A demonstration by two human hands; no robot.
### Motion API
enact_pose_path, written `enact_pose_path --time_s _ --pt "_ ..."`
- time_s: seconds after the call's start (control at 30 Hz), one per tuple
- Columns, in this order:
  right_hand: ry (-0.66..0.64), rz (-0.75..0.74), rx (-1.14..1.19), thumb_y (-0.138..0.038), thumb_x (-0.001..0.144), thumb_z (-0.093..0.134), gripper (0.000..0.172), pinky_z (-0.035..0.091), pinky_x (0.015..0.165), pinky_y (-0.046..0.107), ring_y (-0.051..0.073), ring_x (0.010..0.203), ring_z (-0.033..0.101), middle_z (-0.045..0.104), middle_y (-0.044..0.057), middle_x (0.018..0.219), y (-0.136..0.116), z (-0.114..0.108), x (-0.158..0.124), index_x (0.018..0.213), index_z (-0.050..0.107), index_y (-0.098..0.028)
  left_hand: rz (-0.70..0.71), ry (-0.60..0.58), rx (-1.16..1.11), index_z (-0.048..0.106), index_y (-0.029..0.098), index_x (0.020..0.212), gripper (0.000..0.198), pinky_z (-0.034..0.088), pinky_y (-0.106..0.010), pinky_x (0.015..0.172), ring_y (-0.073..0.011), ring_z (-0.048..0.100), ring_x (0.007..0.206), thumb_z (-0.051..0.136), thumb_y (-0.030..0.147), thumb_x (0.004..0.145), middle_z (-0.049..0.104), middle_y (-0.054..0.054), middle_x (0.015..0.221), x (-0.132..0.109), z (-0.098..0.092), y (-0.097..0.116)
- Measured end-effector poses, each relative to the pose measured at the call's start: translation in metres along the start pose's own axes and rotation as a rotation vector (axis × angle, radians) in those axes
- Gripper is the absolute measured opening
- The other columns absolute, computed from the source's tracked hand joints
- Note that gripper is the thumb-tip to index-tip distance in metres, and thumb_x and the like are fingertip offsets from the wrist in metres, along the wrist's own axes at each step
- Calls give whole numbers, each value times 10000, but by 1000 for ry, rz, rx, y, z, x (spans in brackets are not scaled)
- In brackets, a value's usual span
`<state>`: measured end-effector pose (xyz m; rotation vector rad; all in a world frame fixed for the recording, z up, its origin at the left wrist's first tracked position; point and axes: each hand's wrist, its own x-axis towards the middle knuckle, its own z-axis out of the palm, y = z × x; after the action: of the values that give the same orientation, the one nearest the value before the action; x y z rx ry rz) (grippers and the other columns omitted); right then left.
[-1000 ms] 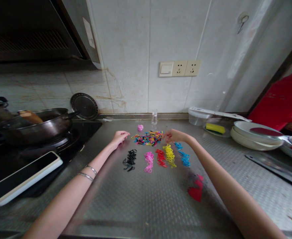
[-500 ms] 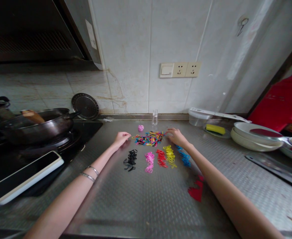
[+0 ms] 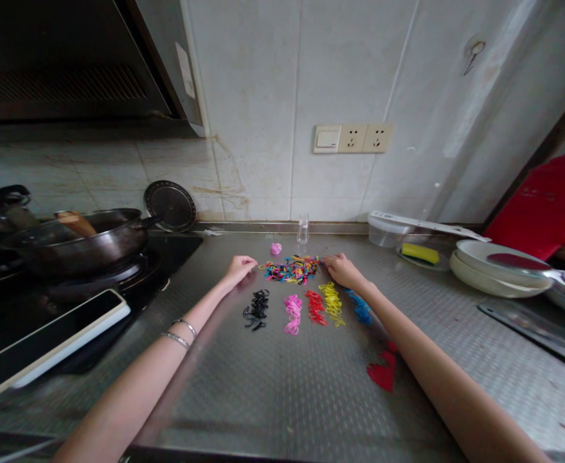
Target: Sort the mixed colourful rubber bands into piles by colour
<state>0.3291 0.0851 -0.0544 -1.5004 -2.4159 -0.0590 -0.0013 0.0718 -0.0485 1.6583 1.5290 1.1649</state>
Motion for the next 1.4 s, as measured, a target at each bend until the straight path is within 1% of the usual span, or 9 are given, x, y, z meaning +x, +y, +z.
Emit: enact_pose_path --time_s 0.2,0.37,0.5,0.67,0.83,1.07,1.17,1.3,1.4 --pt "23 -9 -33 -144 791 398 340 355 862 270 187 997 468 606 48 1083 -1 -3 -1 1058 596 -216 20 10 6 664 111 705 196 349 -200 499 -97 492 501 551 258 644 610 -21 572 4 1 -9" --pt "46 -13 -69 -138 768 410 294 362 827 250 183 924 506 634 65 969 -4 -7 6 951 637 -180 36 16 -7 663 106 707 209 344 -199 490 -97 494 498 548 270 647 616 -29 581 7 2 -14" --pt "0 8 -67 -126 742 426 276 356 825 229 172 914 530 646 77 922 -4 -9 21 892 655 -160 19 11 -20 661 103 714 217 340 -197 476 -101 496 500 553 280 648 610 -31 572 6 3 -13" --pt "-29 43 -18 -112 702 449 262 389 731 198 153 821 575 668 68 859 -3 -11 32 835 669 -162 20 15 -14 659 103 712 216 339 -199 475 -102 492 494 553 280 648 604 -28 559 7 3 -14" --pt "104 44 94 -74 673 434 286 408 649 196 145 723 588 674 73 795 -4 -18 27 828 669 -126 32 12 -6 660 105 711 207 350 -203 485 -106 502 502 549 269 650 611 -32 572 8 3 -17" --pt "282 90 357 -124 661 510 253 445 643 212 132 670 593 660 46 720 0 -24 13 869 653 -131 43 17 0 665 113 719 207 357 -202 497 -102 507 502 548 270 650 621 -31 588 10 3 -22" --pt "304 134 492 -147 654 536 274 464 619 210 123 655 593 655 43 741 1 -20 4 909 635 -137 52 13 -2 663 114 716 203 358 -201 504 -100 502 503 547 266 649 619 -29 587 10 3 -22" --pt "281 222 623 -175 649 559 280 459 506 194 103 557 570 650 46 744 1 -10 -7 920 619 -139 45 13 -5 660 112 708 199 356 -201 501 -99 498 499 546 263 645 612 -27 575 10 2 -20" --pt "278 262 733 -184 649 567 320 462 473 189 100 551 572 657 64 806 2 -5 -12 964 595 -132 42 10 -10 658 112 707 199 355 -201 498 -100 499 501 545 262 642 610 -26 574 9 1 -18"
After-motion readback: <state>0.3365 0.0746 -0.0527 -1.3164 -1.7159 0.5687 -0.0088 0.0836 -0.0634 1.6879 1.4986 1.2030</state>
